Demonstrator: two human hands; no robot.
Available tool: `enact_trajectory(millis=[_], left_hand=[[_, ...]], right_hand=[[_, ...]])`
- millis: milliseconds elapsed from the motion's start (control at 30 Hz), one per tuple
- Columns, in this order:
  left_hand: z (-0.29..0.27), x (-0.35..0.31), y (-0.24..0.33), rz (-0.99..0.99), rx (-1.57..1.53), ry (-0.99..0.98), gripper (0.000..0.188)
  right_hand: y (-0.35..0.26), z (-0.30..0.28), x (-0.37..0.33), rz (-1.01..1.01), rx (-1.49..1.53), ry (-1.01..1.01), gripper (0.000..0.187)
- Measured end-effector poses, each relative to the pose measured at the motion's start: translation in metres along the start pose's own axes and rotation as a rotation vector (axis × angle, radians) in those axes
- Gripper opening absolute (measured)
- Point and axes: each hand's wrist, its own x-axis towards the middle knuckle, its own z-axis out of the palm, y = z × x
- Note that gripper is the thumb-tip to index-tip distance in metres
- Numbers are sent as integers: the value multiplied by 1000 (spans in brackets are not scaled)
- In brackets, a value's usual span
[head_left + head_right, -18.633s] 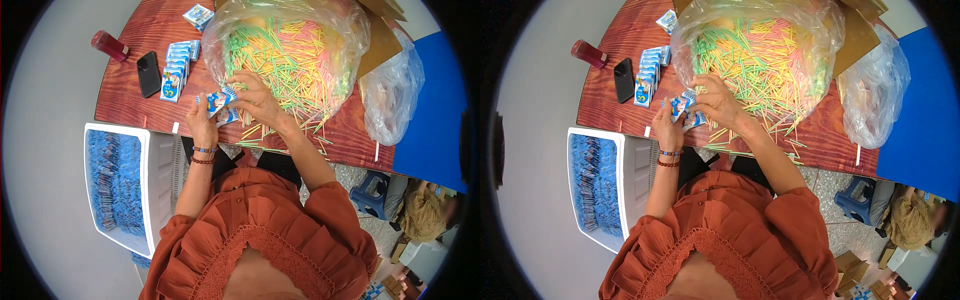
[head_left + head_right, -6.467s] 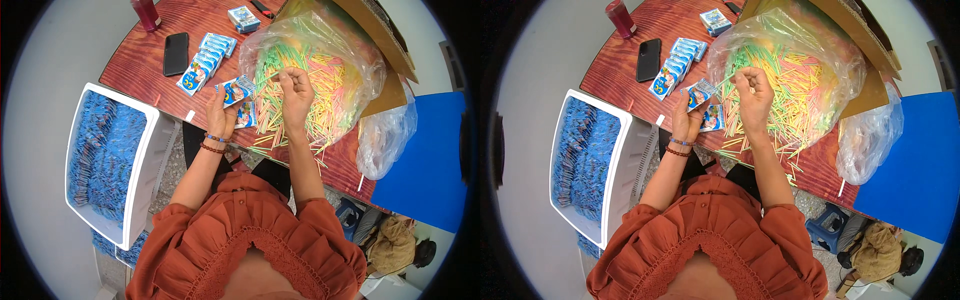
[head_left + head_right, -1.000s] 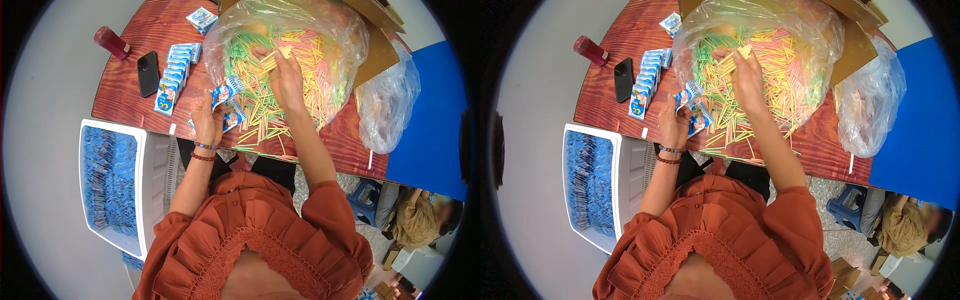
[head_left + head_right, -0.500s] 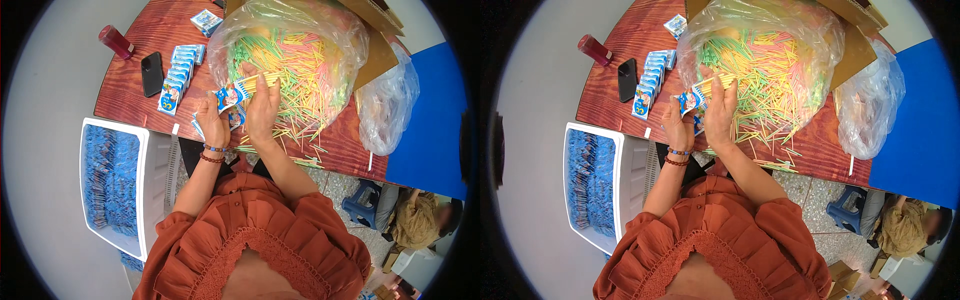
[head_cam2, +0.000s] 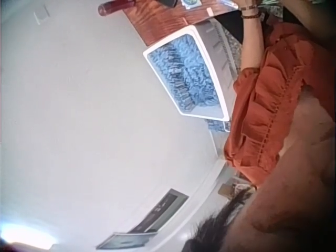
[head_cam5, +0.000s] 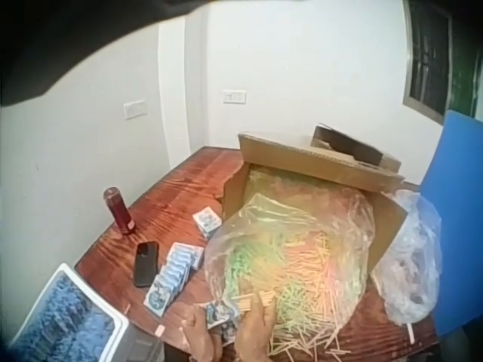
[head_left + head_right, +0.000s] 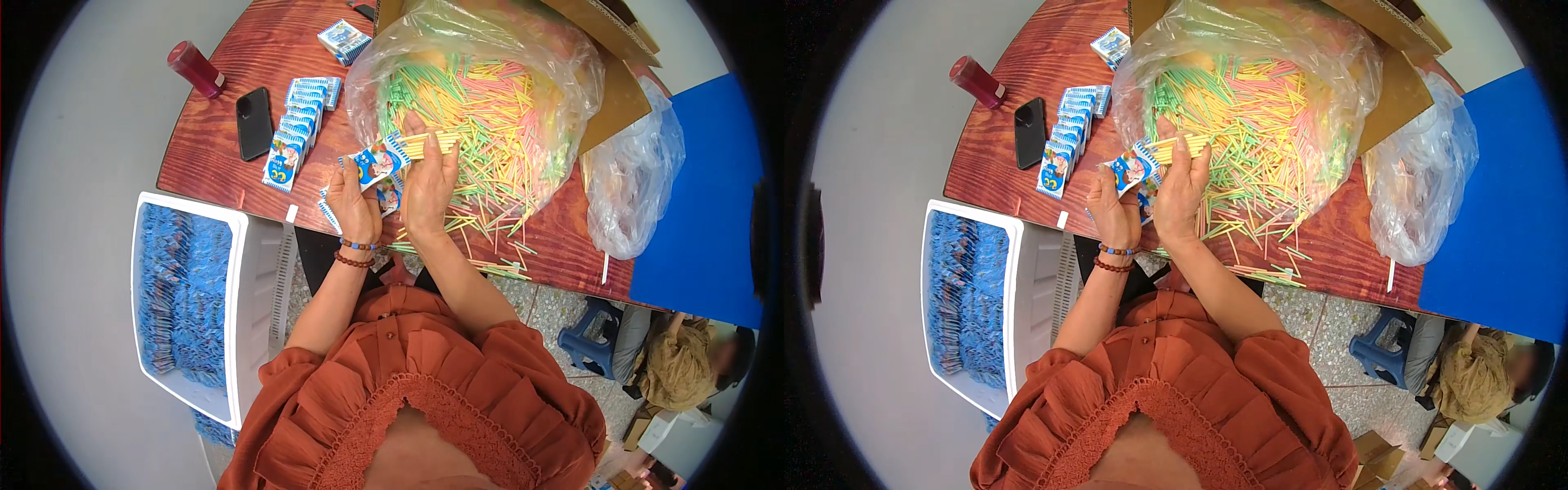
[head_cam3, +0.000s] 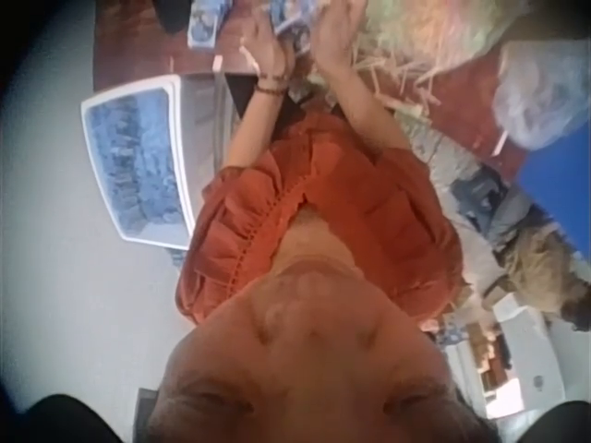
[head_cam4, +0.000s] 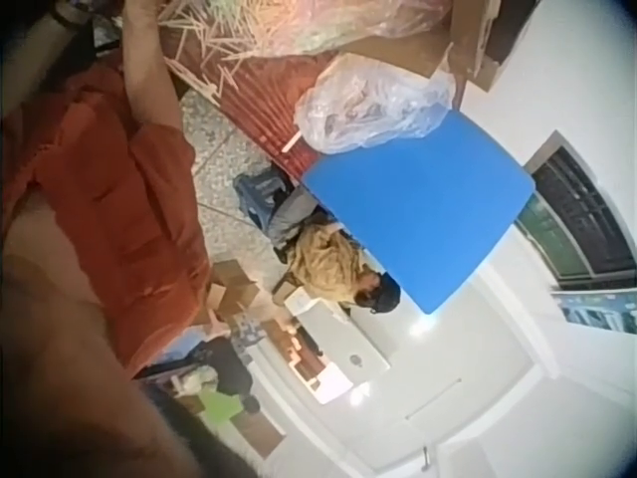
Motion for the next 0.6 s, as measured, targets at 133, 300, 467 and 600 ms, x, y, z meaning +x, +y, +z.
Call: enact_trajectory(millis=[133, 300, 467, 600], left_hand=[[-3, 2, -2, 0, 15, -27, 20], [-2, 7, 1, -13, -26, -85, 22], [-6, 18, 9, -146, -187, -127, 26], [-12, 26, 16, -204, -340, -155, 31]], right_hand=[[2, -3, 1, 33, 9, 88, 33], [9, -6, 12, -309, -663, -307, 33], [-6, 1, 21, -34, -608, -485, 38], [-9, 12, 32, -237, -975, -754, 42]])
